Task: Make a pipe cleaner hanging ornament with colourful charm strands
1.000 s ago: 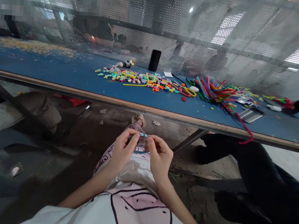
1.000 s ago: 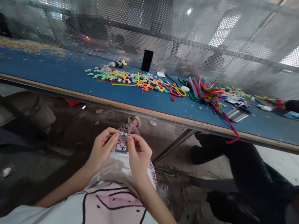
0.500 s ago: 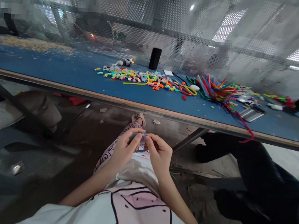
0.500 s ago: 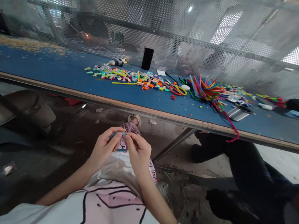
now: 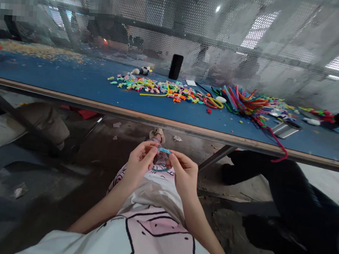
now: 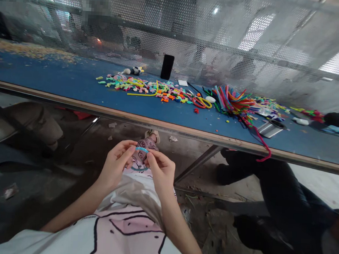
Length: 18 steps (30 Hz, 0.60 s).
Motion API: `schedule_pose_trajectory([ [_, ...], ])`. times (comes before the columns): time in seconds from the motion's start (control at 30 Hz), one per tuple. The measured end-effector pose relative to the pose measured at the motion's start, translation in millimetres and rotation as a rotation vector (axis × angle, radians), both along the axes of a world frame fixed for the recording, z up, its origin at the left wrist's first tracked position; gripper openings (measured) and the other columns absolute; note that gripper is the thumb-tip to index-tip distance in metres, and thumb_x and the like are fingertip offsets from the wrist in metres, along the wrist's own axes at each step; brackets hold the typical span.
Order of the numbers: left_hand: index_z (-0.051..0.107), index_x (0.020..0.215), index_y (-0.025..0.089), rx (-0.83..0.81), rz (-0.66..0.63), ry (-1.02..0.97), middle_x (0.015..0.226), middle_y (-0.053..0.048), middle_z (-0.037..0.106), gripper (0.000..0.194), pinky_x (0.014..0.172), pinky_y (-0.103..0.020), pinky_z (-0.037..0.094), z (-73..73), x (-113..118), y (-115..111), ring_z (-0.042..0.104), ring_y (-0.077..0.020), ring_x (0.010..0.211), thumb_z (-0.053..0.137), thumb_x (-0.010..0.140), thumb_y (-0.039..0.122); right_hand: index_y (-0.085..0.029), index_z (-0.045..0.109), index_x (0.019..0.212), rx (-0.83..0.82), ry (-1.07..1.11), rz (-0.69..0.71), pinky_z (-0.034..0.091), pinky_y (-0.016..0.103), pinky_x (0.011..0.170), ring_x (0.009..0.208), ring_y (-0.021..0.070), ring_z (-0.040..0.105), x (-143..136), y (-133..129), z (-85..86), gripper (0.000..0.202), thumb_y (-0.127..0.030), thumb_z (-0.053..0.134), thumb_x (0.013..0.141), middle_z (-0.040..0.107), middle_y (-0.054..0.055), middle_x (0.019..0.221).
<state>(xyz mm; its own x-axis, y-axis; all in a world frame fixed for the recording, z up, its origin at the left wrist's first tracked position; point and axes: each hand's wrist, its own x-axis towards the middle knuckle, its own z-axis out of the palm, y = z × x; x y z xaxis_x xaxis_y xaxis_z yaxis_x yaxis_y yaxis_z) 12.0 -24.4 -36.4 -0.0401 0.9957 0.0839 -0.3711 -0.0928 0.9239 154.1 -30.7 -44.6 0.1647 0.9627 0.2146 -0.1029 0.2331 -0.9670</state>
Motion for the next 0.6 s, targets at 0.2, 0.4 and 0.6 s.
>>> schedule_pose_trajectory([
  [0.2, 0.070, 0.096, 0.016, 0.115, 0.027, 0.351, 0.072, -0.002, 0.065, 0.027, 0.053, -0.021, 0.046, -5.0, -0.9, -1.9, 0.057, -0.0116, 0.059, 0.066, 0.089, 0.042, -0.018, 0.076, 0.093, 0.035, -0.235, 0.011, 0.049, 0.025, 0.059, 0.064, 0.0133, 0.059, -1.3, 0.3, 6.4, 0.022, -0.038, 0.070, 0.085, 0.071, 0.004, 0.077],
  [0.4, 0.058, 0.102, 0.019, 0.318, 0.119, 0.507, 0.096, -0.005, 0.066, 0.016, 0.076, -0.026, 0.050, -6.4, 6.2, -6.9, 0.061, -0.0149, 0.082, 0.054, 0.097, 0.033, -0.018, 0.070, 0.093, 0.101, -0.289, -0.067, 0.048, 0.025, 0.065, 0.070, 0.0137, 0.059, -9.7, -1.9, 1.3, 0.020, -0.037, 0.063, 0.091, 0.068, 0.003, 0.079],
  [0.6, 0.052, 0.105, 0.020, 0.396, 0.166, 0.530, 0.103, -0.007, 0.060, 0.014, 0.086, -0.030, 0.048, -8.7, 10.4, -10.3, 0.059, -0.0175, 0.096, 0.046, 0.101, 0.032, -0.020, 0.065, 0.092, 0.189, -0.272, -0.090, 0.051, 0.028, 0.077, 0.082, 0.0159, 0.064, -14.4, -5.8, 2.2, 0.015, -0.033, 0.058, 0.095, 0.069, 0.004, 0.089],
])
